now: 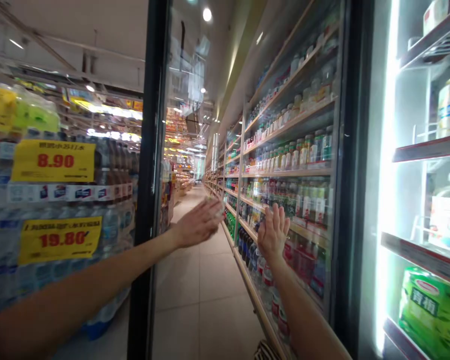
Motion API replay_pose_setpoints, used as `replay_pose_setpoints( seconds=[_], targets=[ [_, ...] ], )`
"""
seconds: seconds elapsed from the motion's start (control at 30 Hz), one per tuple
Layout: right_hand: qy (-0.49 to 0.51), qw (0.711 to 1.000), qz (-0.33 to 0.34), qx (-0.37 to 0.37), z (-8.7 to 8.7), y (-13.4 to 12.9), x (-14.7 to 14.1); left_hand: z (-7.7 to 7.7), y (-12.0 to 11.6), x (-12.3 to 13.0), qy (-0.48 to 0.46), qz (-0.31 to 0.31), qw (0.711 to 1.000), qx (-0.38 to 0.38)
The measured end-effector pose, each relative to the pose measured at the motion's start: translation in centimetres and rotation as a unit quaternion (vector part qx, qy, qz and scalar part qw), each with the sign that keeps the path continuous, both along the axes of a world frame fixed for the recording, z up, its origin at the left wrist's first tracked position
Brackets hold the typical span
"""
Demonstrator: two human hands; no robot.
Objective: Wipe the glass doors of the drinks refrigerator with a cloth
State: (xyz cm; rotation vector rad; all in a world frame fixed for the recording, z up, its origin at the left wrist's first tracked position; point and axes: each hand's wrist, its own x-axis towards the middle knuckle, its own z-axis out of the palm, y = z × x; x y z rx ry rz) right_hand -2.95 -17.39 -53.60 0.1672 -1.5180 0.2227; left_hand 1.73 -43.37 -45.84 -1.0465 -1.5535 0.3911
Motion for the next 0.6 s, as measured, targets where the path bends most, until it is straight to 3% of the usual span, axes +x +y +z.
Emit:
replay_pose_setpoints(
  seconds=[0.07,0.1,0.23,0.27,0.3,0.4,0.47,0.6],
  targets=[
    [-0.001,1.000,0.000,-0.001,0.0,0.0,0.0,-0.3,0.6,-0.1,-0.013,-0.011,0.995,-0.095],
    [-0.002,1.000,0.001,-0.001,0.0,0.0,0.0,-0.1,0.8,-0.1,-0.017,-0.007,0.995,-0.093],
    [0.003,1.000,0.007,0.000,0.0,0.0,-0.1,1.5,1.6,-0.4,-0.014,0.027,0.994,0.107],
    [0.002,1.000,0.008,0.000,0.0,0.0,0.0,1.5,1.7,-0.5,-0.011,0.027,0.992,0.124],
    [-0.002,1.000,0.008,-0.001,0.0,0.0,0.0,1.3,1.8,-0.5,-0.009,0.020,0.994,0.106],
    [-0.009,1.000,0.006,-0.002,0.0,0.0,0.1,0.0,1.9,-0.5,-0.012,-0.009,0.998,-0.058],
    [-0.005,1.000,0.003,0.000,0.1,0.0,0.1,-0.1,1.8,-0.5,-0.014,-0.006,0.995,-0.099],
    [-0.001,1.000,0.000,0.002,0.0,0.0,0.1,1.1,1.7,-0.6,0.008,0.030,0.996,0.079]
  ],
)
